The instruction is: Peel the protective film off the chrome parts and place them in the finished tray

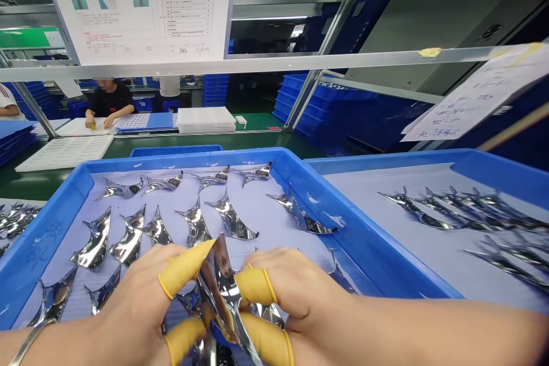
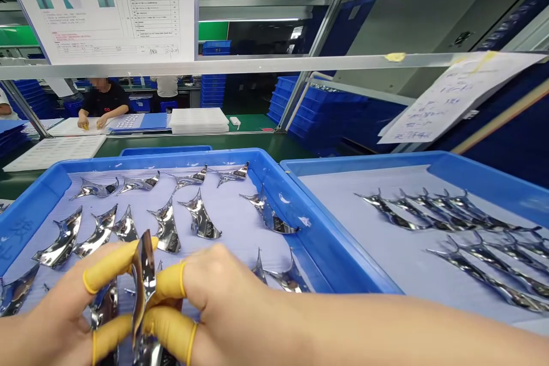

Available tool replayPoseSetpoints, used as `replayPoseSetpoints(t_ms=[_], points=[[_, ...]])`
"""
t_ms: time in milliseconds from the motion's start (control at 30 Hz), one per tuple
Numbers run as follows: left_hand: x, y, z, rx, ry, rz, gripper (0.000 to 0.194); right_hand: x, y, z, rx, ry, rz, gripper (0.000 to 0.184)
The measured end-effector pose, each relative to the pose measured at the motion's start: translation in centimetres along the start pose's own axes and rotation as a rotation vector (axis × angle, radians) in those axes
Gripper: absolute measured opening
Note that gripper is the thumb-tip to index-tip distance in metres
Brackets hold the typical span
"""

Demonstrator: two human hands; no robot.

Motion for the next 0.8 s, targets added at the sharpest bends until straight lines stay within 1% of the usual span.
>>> replayPoseSetpoints(t_ms=[67, 100, 133, 233, 333, 433, 567, 700, 800], points=[[-0.31, 0.38, 0.21, 0.102, 0.117, 0.023, 0.040, -0.09, -0.19, -0.02, -0.150, -0.062, 0.115, 0.006], [-0.36, 0.43, 0.23, 0.153, 0.142, 0.027, 0.037, 0.04, -0.35, 0.07, -0.206, -0.098, 0.144, 0.006], [-0.33, 0.39, 0.18, 0.200, 0.159, 0.022, 0.036, 0.17, -0.50, 0.23, -0.243, -0.137, 0.169, 0.006], [-0.16, 0.13, -0.38, 0.240, 0.200, -0.002, 0.036, 0.61, -0.80, 0.67, -0.289, -0.239, 0.177, 0.011], [-0.23, -0.06, -0.44, 0.256, 0.207, 0.003, 0.038, 0.71, -0.88, 0.58, -0.317, -0.291, 0.172, 0.016], [-0.22, -0.02, -0.26, 0.262, 0.219, -0.006, 0.043, 0.51, -0.86, 0.31, -0.332, -0.305, 0.189, 0.015], [-0.26, 0.23, -0.06, 0.261, 0.224, 0.003, 0.037, 0.51, -0.81, 0.20, -0.338, -0.318, 0.184, 0.016], [-0.29, 0.23, -0.26, 0.219, 0.238, 0.007, 0.033, 0.24, -0.83, 0.14, -0.343, -0.302, 0.203, 0.017], [-0.31, 0.13, -0.23, 0.220, 0.227, 0.015, 0.033, 0.23, -0.87, 0.31, -0.316, -0.280, 0.174, 0.015]])
Point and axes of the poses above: each hand's wrist, its own y-axis towards the middle knuckle, its own x-axis out of the palm, z = x × y, the point moved 6 cm from there along y, towards the middle knuckle, and after that the axes turned 12 degrees about z, right-handed, at the moved point
